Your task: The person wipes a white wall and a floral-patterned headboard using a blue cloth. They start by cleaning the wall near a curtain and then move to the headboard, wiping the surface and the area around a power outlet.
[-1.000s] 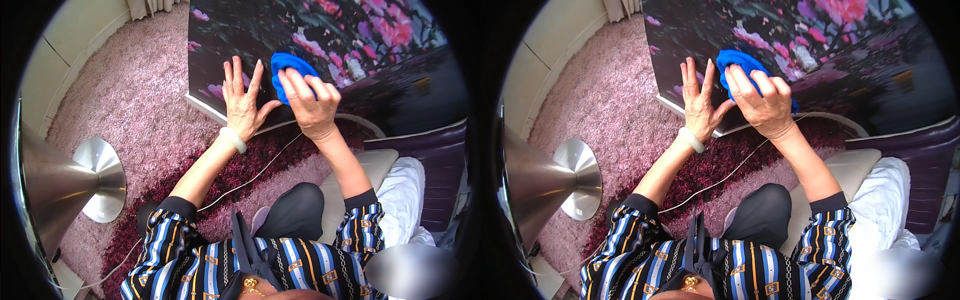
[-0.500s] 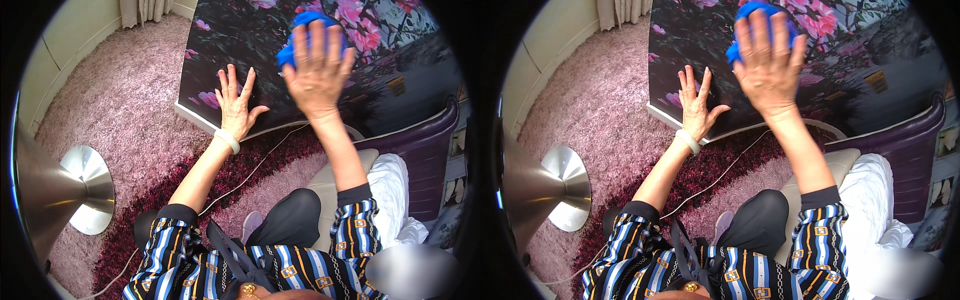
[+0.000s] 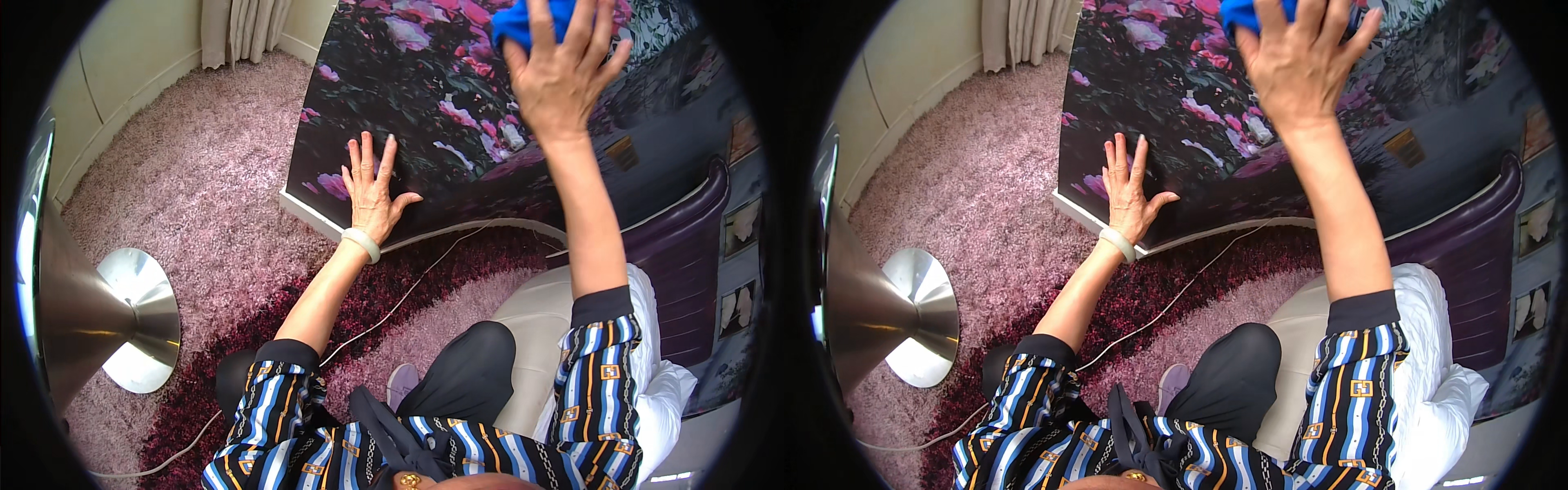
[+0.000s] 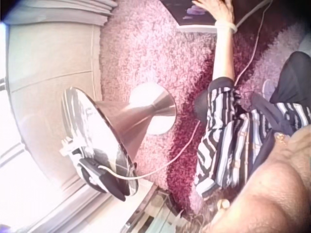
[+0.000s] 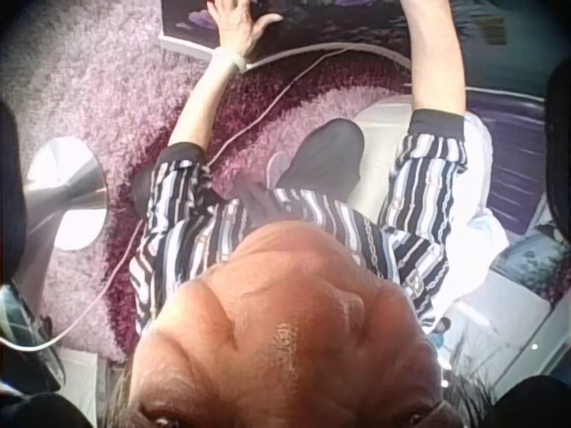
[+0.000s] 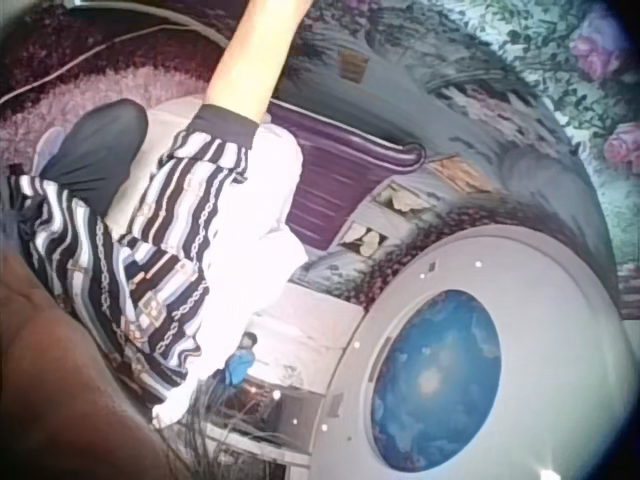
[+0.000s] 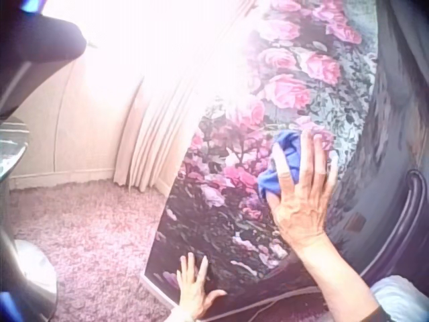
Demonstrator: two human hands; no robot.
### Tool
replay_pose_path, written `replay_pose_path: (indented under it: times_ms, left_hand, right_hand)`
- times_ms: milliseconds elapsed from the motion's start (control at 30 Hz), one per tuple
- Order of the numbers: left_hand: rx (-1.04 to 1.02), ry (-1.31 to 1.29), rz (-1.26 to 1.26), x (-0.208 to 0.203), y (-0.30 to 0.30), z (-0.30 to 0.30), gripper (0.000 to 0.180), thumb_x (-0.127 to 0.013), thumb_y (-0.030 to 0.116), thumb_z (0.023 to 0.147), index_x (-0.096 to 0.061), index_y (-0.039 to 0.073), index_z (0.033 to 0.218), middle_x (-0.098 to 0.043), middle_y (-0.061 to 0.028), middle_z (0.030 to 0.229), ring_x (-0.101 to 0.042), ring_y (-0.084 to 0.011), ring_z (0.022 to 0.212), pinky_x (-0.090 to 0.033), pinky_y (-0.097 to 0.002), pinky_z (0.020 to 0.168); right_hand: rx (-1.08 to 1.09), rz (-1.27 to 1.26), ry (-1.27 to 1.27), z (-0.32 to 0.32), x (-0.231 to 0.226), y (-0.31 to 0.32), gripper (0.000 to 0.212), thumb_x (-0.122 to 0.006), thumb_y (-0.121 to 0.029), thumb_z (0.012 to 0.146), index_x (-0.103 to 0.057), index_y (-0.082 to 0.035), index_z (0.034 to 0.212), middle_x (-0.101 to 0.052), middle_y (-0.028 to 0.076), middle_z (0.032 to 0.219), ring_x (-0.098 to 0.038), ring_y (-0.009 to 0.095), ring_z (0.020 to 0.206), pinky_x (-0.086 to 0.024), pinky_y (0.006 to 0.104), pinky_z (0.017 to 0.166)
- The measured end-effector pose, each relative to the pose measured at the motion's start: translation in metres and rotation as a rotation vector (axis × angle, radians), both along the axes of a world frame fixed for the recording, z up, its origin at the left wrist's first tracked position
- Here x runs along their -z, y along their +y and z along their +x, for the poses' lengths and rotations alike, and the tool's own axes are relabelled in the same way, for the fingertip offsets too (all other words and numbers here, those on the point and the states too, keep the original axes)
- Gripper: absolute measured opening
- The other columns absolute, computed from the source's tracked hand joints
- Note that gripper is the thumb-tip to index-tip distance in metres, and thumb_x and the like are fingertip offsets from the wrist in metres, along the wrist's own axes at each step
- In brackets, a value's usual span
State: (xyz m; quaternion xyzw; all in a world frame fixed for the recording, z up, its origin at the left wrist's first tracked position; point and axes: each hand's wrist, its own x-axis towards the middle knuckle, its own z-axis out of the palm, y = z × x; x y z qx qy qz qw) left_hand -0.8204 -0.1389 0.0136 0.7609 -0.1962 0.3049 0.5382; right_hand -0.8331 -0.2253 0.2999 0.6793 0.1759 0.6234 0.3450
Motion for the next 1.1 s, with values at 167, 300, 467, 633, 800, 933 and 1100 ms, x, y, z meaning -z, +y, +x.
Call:
replay_pose_path:
  times_ms: [167, 300, 467, 633, 800, 933, 1100]
  left_hand:
    - [-0.072, 0.164, -0.114, -0.01, 0.003, -0.008, 0.13, -0.088, 0.04, 0.059, -0.004, 0.016, 0.155, 0.005, -0.0231, 0.159, 0.001, -0.0443, 0.146, -0.017, -0.0697, 0.106]
    - [-0.097, 0.187, -0.063, -0.005, -0.002, -0.005, 0.133, -0.088, 0.044, 0.057, -0.003, 0.015, 0.155, 0.005, -0.02, 0.16, 0.001, -0.0421, 0.147, -0.022, -0.0685, 0.106]
    - [-0.069, 0.125, -0.095, -0.001, 0.0, -0.003, 0.134, -0.09, 0.038, 0.056, -0.002, 0.013, 0.155, 0.006, -0.0249, 0.158, 0.0, -0.0473, 0.145, -0.019, -0.0547, 0.115]
    - [-0.044, 0.089, -0.144, 0.001, 0.005, 0.001, 0.133, -0.089, 0.036, 0.058, 0.0, 0.015, 0.155, 0.009, -0.0236, 0.158, 0.002, -0.0478, 0.145, -0.021, -0.0652, 0.108]
    - [-0.044, 0.099, -0.139, -0.002, -0.002, -0.005, 0.134, -0.09, 0.034, 0.057, -0.001, 0.014, 0.155, 0.007, -0.0244, 0.158, 0.0, -0.0482, 0.144, -0.02, -0.0579, 0.113]
    - [-0.054, 0.124, -0.115, -0.001, 0.001, -0.004, 0.134, -0.09, 0.033, 0.056, -0.002, 0.014, 0.155, 0.005, -0.0251, 0.158, -0.002, -0.0488, 0.144, -0.019, -0.0544, 0.115]
    - [-0.07, 0.154, -0.066, -0.001, 0.0, -0.003, 0.131, -0.09, 0.034, 0.058, -0.004, 0.009, 0.154, 0.005, -0.0268, 0.157, -0.002, -0.0497, 0.144, -0.019, -0.0553, 0.114]
  right_hand:
    - [0.028, -0.06, 0.218, 0.02, 0.019, 0.018, 0.074, -0.065, -0.029, 0.08, -0.034, -0.02, 0.146, -0.025, 0.008, 0.156, -0.022, 0.027, 0.145, -0.018, 0.0556, 0.114]
    - [0.13, -0.3, 0.542, 0.026, 0.121, 0.012, 0.062, -0.049, -0.014, 0.087, -0.034, -0.017, 0.147, -0.023, 0.004, 0.158, -0.02, 0.022, 0.146, -0.015, 0.0468, 0.119]
    - [0.0, -0.394, 0.579, 0.027, 0.12, 0.008, 0.057, -0.055, -0.017, 0.086, -0.045, -0.021, 0.141, -0.036, 0.0, 0.152, -0.03, 0.018, 0.141, -0.017, 0.05, 0.118]
    - [-0.036, -0.106, 0.024, 0.041, -0.006, 0.057, 0.069, -0.066, -0.02, 0.08, -0.039, -0.008, 0.142, -0.031, 0.016, 0.151, -0.032, 0.032, 0.139, -0.022, 0.0509, 0.114]
    - [-0.224, -0.129, 0.131, 0.07, -0.005, 0.075, 0.05, -0.061, -0.017, 0.084, -0.045, -0.002, 0.129, -0.037, 0.019, 0.147, -0.035, 0.034, 0.137, -0.026, 0.0505, 0.113]
    - [-0.085, -0.274, 0.401, 0.071, 0.078, 0.072, 0.037, -0.054, -0.013, 0.084, -0.054, -0.014, 0.121, -0.041, 0.007, 0.147, -0.036, 0.023, 0.137, -0.027, 0.0427, 0.113]
    - [-0.162, -0.463, 0.722, 0.068, 0.146, 0.044, 0.033, -0.058, -0.018, 0.083, -0.059, -0.017, 0.115, -0.041, 0.003, 0.148, -0.036, 0.018, 0.138, -0.023, 0.0422, 0.117]
